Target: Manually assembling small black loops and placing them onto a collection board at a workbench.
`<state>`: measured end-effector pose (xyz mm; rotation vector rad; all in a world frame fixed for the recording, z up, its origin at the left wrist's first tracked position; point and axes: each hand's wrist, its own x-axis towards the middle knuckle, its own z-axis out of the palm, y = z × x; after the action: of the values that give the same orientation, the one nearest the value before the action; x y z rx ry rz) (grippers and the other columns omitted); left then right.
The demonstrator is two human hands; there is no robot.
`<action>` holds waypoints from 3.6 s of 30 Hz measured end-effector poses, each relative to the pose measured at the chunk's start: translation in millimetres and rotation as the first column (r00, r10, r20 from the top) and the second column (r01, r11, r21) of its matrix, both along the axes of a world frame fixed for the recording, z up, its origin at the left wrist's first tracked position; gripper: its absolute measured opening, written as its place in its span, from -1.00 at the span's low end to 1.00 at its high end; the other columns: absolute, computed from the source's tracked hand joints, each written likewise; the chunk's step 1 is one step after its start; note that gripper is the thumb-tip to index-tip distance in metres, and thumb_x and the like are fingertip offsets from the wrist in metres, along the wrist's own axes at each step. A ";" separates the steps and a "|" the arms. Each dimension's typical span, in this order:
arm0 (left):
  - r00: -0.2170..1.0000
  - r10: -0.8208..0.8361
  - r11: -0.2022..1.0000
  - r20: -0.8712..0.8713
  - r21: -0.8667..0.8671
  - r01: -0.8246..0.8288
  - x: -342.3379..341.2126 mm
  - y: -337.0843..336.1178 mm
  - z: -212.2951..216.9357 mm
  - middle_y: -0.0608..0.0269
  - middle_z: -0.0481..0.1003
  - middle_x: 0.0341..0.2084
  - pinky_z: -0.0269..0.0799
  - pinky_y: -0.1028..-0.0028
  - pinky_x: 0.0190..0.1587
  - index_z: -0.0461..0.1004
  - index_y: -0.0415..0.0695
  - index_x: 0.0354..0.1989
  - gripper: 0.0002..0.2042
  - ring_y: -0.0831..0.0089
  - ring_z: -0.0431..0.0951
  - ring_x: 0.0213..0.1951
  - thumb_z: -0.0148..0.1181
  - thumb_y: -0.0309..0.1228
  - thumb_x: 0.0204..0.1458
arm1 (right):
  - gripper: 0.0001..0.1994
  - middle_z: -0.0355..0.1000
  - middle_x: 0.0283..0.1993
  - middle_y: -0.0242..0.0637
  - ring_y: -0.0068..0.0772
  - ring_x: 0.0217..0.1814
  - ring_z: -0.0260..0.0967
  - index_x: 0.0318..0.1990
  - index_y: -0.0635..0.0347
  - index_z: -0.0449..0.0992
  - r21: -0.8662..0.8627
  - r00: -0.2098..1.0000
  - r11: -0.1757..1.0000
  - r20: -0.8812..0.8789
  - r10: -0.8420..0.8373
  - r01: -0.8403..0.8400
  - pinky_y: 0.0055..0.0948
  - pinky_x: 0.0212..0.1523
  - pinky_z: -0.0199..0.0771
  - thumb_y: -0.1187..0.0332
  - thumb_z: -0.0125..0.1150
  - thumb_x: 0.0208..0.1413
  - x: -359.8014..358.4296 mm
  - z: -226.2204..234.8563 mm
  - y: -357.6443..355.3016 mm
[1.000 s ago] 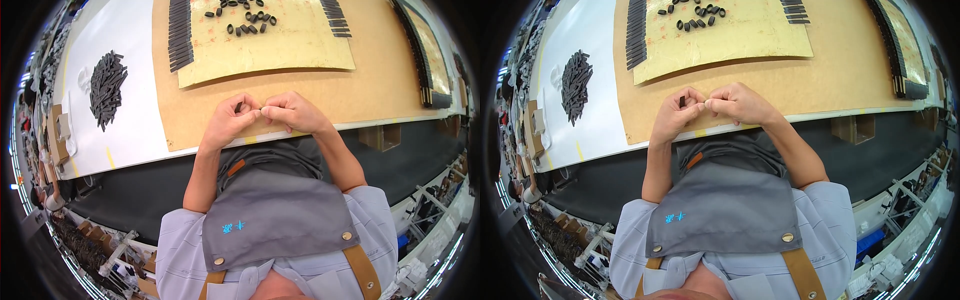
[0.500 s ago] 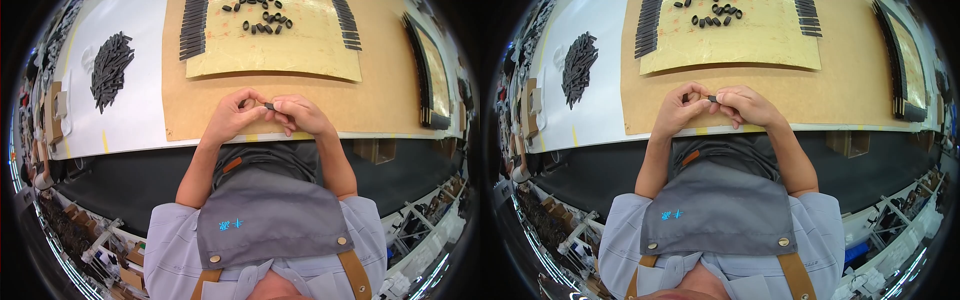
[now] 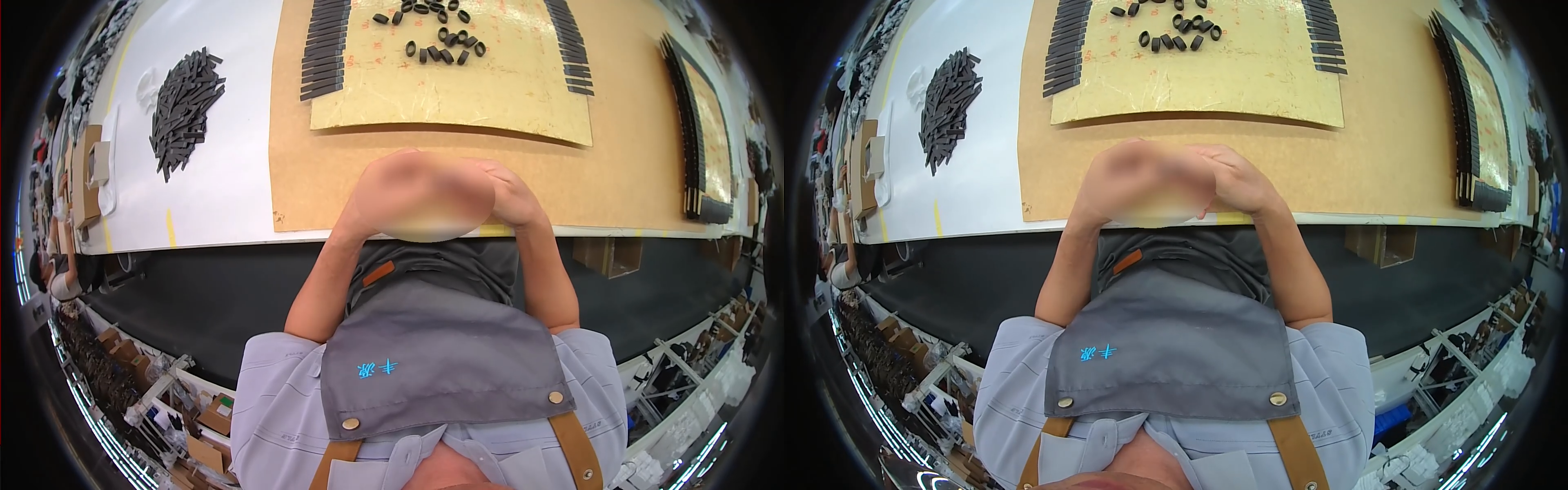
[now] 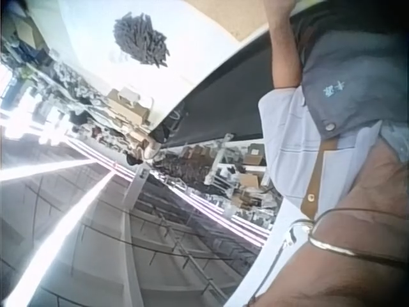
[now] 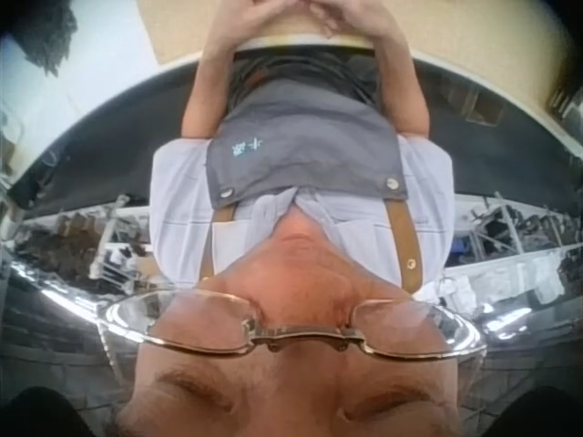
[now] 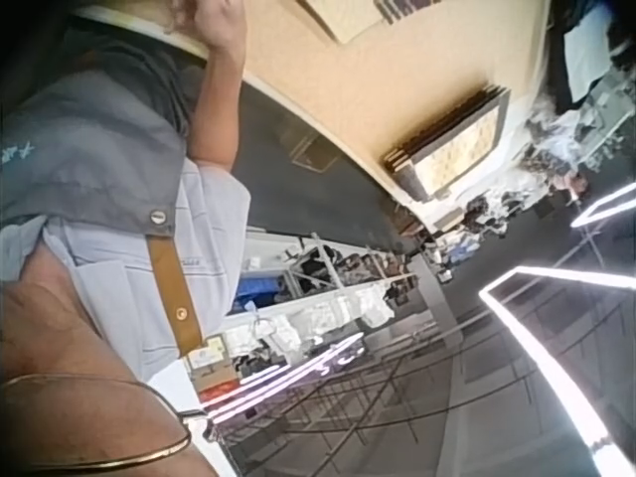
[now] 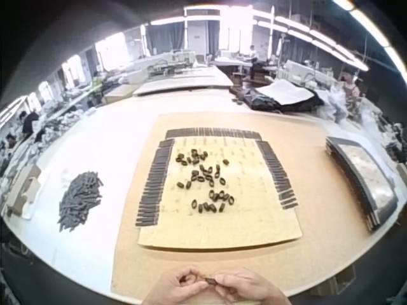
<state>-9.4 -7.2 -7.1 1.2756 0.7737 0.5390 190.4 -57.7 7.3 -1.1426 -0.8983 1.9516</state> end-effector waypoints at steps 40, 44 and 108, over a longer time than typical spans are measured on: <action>0.995 -0.032 0.966 0.095 0.257 0.007 -0.1 -3.1 4.3 0.41 0.21 -0.69 0.14 0.55 -0.49 0.46 -0.23 -0.28 -0.84 0.63 0.18 -0.57 0.15 -0.42 -0.02 | -0.72 0.30 -0.60 -0.33 -0.55 -0.71 0.22 -0.36 0.34 0.38 0.088 0.996 0.996 0.089 0.007 -0.015 -0.59 -0.69 0.33 0.25 -0.05 0.22 -6.2 1.3 5.5; 0.994 -0.032 0.965 0.106 0.262 0.003 1.7 -3.7 2.9 0.42 0.20 -0.69 0.13 0.55 -0.50 0.46 -0.23 -0.25 -0.82 0.64 0.18 -0.57 0.15 -0.41 0.00 | -0.75 0.19 -0.67 -0.42 -0.64 -0.78 0.09 -0.37 0.29 0.38 0.074 0.995 0.996 0.088 -0.045 0.039 -0.62 -0.79 0.22 0.26 0.00 0.22 -6.7 -5.8 1.8; 0.999 -0.032 0.997 -0.009 -0.074 0.032 -5.5 5.8 5.0 0.45 0.37 -0.65 0.21 0.66 -0.61 0.48 -0.17 -0.41 -0.79 0.72 0.32 -0.62 0.16 -0.27 0.05 | -0.86 0.36 -0.57 -0.33 -0.59 -0.59 0.32 -0.36 0.32 0.40 0.130 0.962 0.966 0.134 -0.240 0.223 -0.52 -0.46 0.49 0.41 0.18 0.07 -11.5 -2.9 -0.2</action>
<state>-15.0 -1.4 -2.0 1.2209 0.7734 0.4745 178.9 -57.9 4.5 -1.2778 -0.8966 1.6234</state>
